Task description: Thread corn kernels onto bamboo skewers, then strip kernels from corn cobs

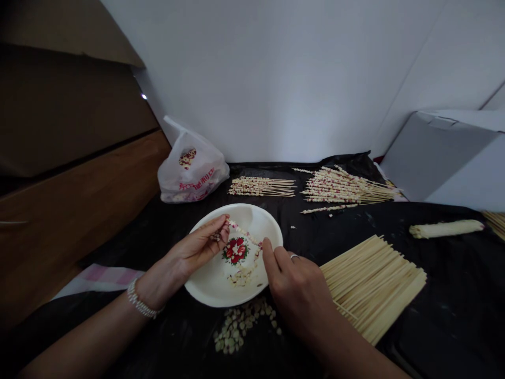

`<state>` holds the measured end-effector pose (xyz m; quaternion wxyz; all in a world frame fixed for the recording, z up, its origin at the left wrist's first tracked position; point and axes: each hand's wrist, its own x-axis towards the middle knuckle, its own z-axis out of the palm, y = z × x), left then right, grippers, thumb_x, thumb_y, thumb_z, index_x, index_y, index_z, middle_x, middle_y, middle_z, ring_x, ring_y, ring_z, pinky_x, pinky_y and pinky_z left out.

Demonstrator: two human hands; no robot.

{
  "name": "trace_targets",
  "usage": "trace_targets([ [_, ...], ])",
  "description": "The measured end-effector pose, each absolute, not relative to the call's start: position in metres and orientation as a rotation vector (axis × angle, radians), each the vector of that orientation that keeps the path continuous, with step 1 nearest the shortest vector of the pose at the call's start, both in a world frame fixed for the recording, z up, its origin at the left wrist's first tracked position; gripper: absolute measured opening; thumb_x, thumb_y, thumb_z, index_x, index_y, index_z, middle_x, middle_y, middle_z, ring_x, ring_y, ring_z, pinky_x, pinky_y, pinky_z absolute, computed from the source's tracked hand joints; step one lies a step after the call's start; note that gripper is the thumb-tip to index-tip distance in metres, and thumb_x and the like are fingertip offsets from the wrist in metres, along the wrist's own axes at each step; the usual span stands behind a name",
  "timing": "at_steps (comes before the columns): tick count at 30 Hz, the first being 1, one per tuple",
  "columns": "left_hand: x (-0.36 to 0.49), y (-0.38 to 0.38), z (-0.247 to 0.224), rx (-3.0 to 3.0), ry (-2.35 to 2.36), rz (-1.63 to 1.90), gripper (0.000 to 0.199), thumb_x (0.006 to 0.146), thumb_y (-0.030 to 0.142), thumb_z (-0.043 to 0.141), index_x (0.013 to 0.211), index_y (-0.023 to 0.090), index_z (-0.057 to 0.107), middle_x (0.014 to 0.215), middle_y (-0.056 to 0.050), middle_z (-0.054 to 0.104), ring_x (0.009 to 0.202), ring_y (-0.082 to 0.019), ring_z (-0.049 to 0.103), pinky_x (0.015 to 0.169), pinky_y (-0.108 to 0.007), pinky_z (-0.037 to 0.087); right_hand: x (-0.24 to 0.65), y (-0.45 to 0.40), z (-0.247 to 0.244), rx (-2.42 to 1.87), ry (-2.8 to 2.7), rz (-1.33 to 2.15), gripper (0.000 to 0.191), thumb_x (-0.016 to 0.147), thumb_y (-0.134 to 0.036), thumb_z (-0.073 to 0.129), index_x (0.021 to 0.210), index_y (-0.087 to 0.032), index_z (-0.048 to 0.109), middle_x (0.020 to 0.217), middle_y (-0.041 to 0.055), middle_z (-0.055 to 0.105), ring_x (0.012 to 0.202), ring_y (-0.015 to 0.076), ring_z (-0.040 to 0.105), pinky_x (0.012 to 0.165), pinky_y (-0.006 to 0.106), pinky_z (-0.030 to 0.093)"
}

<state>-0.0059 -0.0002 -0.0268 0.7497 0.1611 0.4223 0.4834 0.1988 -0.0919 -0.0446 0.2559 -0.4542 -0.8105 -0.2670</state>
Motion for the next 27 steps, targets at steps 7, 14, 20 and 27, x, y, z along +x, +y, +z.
trace_targets([
  [7, -0.0073, 0.0002, -0.0270, 0.400, 0.917, 1.057, 0.008, 0.080, 0.003, 0.065, 0.080, 0.009, 0.070, 0.070, -0.004, 0.065, 0.060, -0.006, 0.060, 0.055, -0.011, 0.051, 0.1999, -0.0932, -0.0450, -1.242, -2.211, -0.732, 0.037, 0.088, -0.001, 0.041, 0.118, -0.002, 0.063, 0.068, 0.0023, 0.057, 0.050, 0.0126, 0.044, 0.051, 0.031, 0.029],
  [14, -0.0071, -0.0018, -0.0269, 0.475, 0.896, 0.999, 0.005, 0.079, 0.004, 0.067, 0.077, 0.007, 0.070, 0.066, -0.005, 0.064, 0.055, -0.007, 0.059, 0.053, -0.014, 0.052, 0.1996, -0.0936, -0.0448, -1.220, -2.203, -0.730, 0.036, 0.088, -0.001, 0.041, 0.117, -0.001, 0.063, 0.069, 0.0027, 0.058, 0.052, 0.0131, 0.043, 0.052, 0.031, 0.029],
  [20, -0.0060, -0.0032, -0.0301, 0.447, 0.893, 1.022, 0.006, 0.080, 0.001, 0.066, 0.081, 0.005, 0.070, 0.070, -0.005, 0.065, 0.058, -0.006, 0.061, 0.053, -0.011, 0.051, 0.1990, -0.0922, -0.0467, -1.225, -2.198, -0.751, 0.035, 0.090, -0.002, 0.041, 0.117, -0.003, 0.063, 0.067, 0.0017, 0.057, 0.052, 0.0129, 0.042, 0.053, 0.031, 0.028],
  [27, -0.0036, 0.0003, -0.0269, 0.235, 0.920, 1.047, 0.023, 0.083, -0.007, 0.050, 0.093, 0.003, 0.067, 0.087, -0.011, 0.069, 0.077, -0.015, 0.069, 0.073, -0.022, 0.060, 0.2006, -0.0910, -0.0474, -1.258, -2.178, -0.768, 0.032, 0.090, -0.005, 0.044, 0.114, -0.004, 0.066, 0.066, 0.0018, 0.056, 0.051, 0.0129, 0.042, 0.051, 0.031, 0.028],
])
